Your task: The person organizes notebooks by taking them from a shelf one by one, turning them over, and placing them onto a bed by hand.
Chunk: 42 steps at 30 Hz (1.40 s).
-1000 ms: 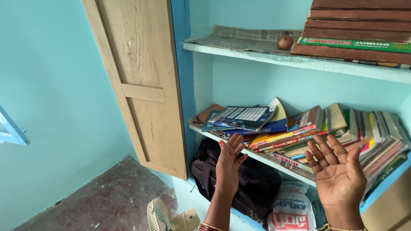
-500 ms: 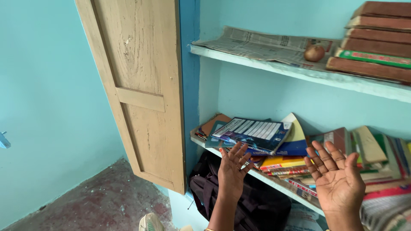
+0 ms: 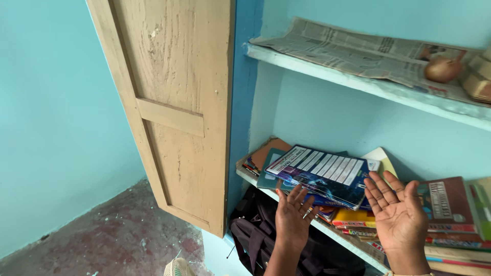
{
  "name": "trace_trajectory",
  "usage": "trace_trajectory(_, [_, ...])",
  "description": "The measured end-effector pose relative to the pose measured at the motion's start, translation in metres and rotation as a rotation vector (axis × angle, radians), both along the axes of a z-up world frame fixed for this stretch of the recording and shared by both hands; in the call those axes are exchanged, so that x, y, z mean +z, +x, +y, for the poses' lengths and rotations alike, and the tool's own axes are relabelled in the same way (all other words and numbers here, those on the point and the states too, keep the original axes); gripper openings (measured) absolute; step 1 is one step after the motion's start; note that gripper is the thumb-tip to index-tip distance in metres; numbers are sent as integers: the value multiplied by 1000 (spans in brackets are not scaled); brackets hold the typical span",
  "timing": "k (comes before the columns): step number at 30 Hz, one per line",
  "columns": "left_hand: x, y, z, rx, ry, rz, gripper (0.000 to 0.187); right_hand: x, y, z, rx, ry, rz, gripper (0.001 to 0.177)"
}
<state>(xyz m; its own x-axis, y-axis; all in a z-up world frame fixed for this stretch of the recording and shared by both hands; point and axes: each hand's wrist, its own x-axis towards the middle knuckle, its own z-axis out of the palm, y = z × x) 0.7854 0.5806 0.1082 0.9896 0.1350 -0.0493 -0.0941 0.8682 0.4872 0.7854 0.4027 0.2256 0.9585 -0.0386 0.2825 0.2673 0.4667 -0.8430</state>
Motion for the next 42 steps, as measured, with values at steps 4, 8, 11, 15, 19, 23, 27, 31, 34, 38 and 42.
trace_trajectory(4, [-6, 12, 2, 10, -69, 60, 88, -10, 23, 6, 1, -27, 6, 79])
trace_trajectory(8, [-3, 18, 3, 28, -64, 97, 87, -19, 38, 10, -30, -56, 55, 82])
trace_trajectory(11, [0, 19, 3, 30, -27, 106, 85, -22, 41, 11, -40, -62, 87, 83])
trace_trajectory(15, [4, 19, 4, 43, -29, 119, 83, -24, 43, 11, -68, -109, 95, 85])
trace_trajectory(19, [10, 15, 1, 51, -76, 123, 87, -26, 48, 8, -36, -153, 104, 84])
trace_trajectory(23, [7, 18, -4, 86, -165, 64, 92, -26, 50, 3, -25, -158, 123, 82])
trace_trajectory(27, [-1, 28, -8, 94, -146, -6, 96, -26, 52, -1, -14, -147, 162, 83])
trace_trajectory(31, [-3, 37, -9, 27, -44, -87, 105, -27, 54, -3, 17, -137, 150, 84])
trace_trajectory(34, [2, 40, -8, -40, -75, -123, 110, -30, 53, -4, 4, -124, 159, 84])
trace_trajectory(38, [8, 42, -11, -118, -105, -198, 114, -36, 52, -7, 5, -87, 123, 84])
trace_trajectory(42, [7, 47, -18, -157, -161, -265, 115, -39, 50, -8, 25, -71, 94, 85])
